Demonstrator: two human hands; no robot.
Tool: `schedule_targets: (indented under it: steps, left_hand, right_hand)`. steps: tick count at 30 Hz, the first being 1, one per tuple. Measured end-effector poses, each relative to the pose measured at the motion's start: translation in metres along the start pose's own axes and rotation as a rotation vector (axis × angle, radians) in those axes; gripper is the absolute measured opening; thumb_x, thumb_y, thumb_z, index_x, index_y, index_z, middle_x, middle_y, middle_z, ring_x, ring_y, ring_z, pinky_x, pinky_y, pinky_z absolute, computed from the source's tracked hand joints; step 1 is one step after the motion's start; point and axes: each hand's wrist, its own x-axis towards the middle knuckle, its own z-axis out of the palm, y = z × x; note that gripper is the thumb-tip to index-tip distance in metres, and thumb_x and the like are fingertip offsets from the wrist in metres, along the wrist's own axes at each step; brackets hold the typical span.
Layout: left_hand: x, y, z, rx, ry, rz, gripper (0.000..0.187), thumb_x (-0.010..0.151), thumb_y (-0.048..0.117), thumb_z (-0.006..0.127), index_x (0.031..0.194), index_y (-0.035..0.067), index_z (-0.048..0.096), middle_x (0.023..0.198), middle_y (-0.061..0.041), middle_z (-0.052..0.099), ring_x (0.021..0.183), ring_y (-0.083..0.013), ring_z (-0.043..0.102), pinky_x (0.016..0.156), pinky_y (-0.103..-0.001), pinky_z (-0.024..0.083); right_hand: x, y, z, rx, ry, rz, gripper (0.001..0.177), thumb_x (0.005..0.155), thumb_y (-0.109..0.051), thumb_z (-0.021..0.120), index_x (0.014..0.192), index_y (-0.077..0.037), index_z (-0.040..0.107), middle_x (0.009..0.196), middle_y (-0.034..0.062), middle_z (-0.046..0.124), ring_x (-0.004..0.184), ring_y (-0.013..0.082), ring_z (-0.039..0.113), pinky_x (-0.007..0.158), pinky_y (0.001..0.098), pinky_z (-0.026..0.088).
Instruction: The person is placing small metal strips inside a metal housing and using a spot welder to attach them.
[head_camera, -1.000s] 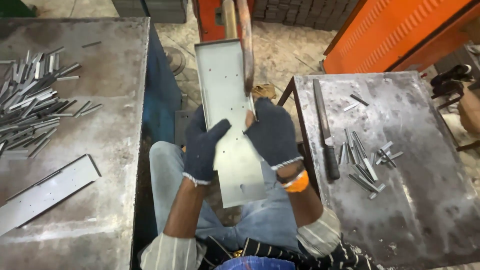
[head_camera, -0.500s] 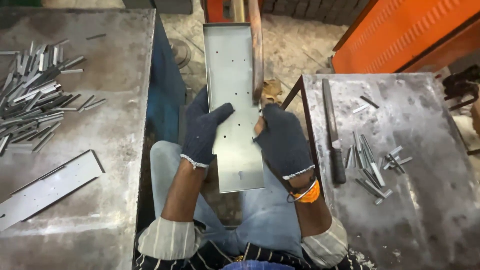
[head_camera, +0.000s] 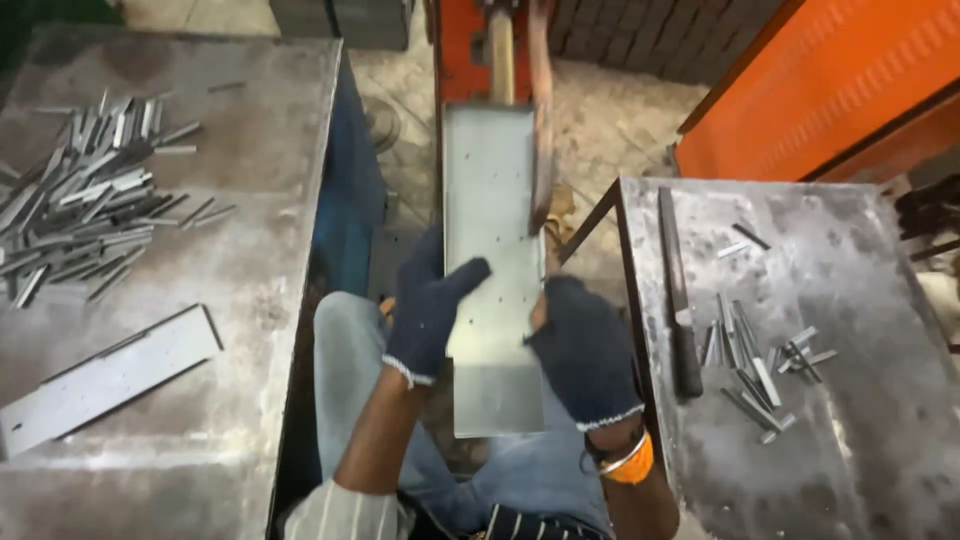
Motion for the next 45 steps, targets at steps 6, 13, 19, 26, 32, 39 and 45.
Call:
schedule_targets:
  steps: [6,13,19,26,32,39,45]
  left_hand:
    - [-0.013,0.016,0.006,-0.179,0.040,-0.175,0.047,0.088,0.006,0.072,0.133,-0.006,0.063,0.114,-0.015,0.073,0.096,-0.0187,0.068,0.084,-0.035,0.058]
    - [-0.046,0.035,-0.015,-0.189,0.098,-0.180,0.055,0.084,0.008,0.068,0.138,0.001,0.059,0.116,-0.010,0.074,0.098,-0.0165,0.071,0.085,-0.031,0.059]
    - [-0.092,0.024,-0.062,-0.087,0.278,-0.156,0.050,0.088,0.009,0.069,0.135,-0.006,0.064,0.114,-0.014,0.075,0.097,-0.0182,0.069,0.084,-0.033,0.058]
    - [-0.191,-0.039,-0.152,0.166,0.862,-0.182,0.054,0.083,0.004,0.070,0.136,-0.002,0.060,0.116,-0.013,0.074,0.098,-0.0189,0.071,0.085,-0.033,0.058]
    - [-0.324,-0.100,-0.255,0.351,1.291,-0.392,0.045,0.083,0.005,0.071,0.127,-0.004,0.068,0.108,-0.016,0.076,0.090,-0.0229,0.072,0.081,-0.036,0.058]
    - [-0.353,-0.067,-0.283,0.286,1.424,-0.190,0.044,0.086,0.007,0.073,0.128,-0.006,0.065,0.111,-0.013,0.074,0.092,-0.0200,0.069,0.083,-0.034,0.056]
    - [-0.362,-0.085,-0.301,0.798,1.469,-0.191,0.051,0.084,0.010,0.076,0.132,-0.004,0.064,0.123,-0.020,0.069,0.109,-0.0335,0.065,0.097,-0.044,0.051]
  right_hand:
    - [-0.010,0.011,0.009,-0.187,0.033,0.003,0.009,0.092,-0.011,0.064,0.092,-0.003,0.060,0.077,0.0216,0.063,0.077,0.0442,0.064,0.069,0.0543,0.049]
    - [-0.011,-0.033,0.002,-0.112,-0.041,0.078,0.025,0.089,-0.017,0.066,0.109,-0.002,0.067,0.074,0.0210,0.066,0.072,0.0416,0.067,0.064,0.0519,0.051]
    - [0.008,-0.049,0.052,-0.047,-0.135,0.017,0.026,0.092,-0.031,0.070,0.087,-0.005,0.070,0.072,0.0170,0.069,0.069,0.0367,0.070,0.061,0.0476,0.053]
    - [-0.018,-0.074,0.158,-0.044,-0.511,-0.443,0.025,0.086,-0.034,0.065,0.081,-0.009,0.069,0.076,0.0160,0.070,0.074,0.0388,0.069,0.065,0.0515,0.052]
    - [-0.062,-0.130,0.178,0.274,-0.899,-0.477,0.027,0.086,-0.035,0.072,0.086,-0.009,0.068,0.076,0.0149,0.070,0.076,0.0376,0.069,0.066,0.0499,0.051]
    - [-0.076,-0.136,0.183,0.387,-0.986,-0.520,0.024,0.086,-0.032,0.073,0.084,-0.009,0.067,0.072,0.0147,0.068,0.072,0.0363,0.068,0.064,0.0485,0.049]
    - [-0.075,-0.134,0.187,0.365,-0.988,-0.520,0.028,0.088,-0.034,0.074,0.082,-0.007,0.066,0.068,0.0153,0.066,0.069,0.0372,0.067,0.062,0.0487,0.048]
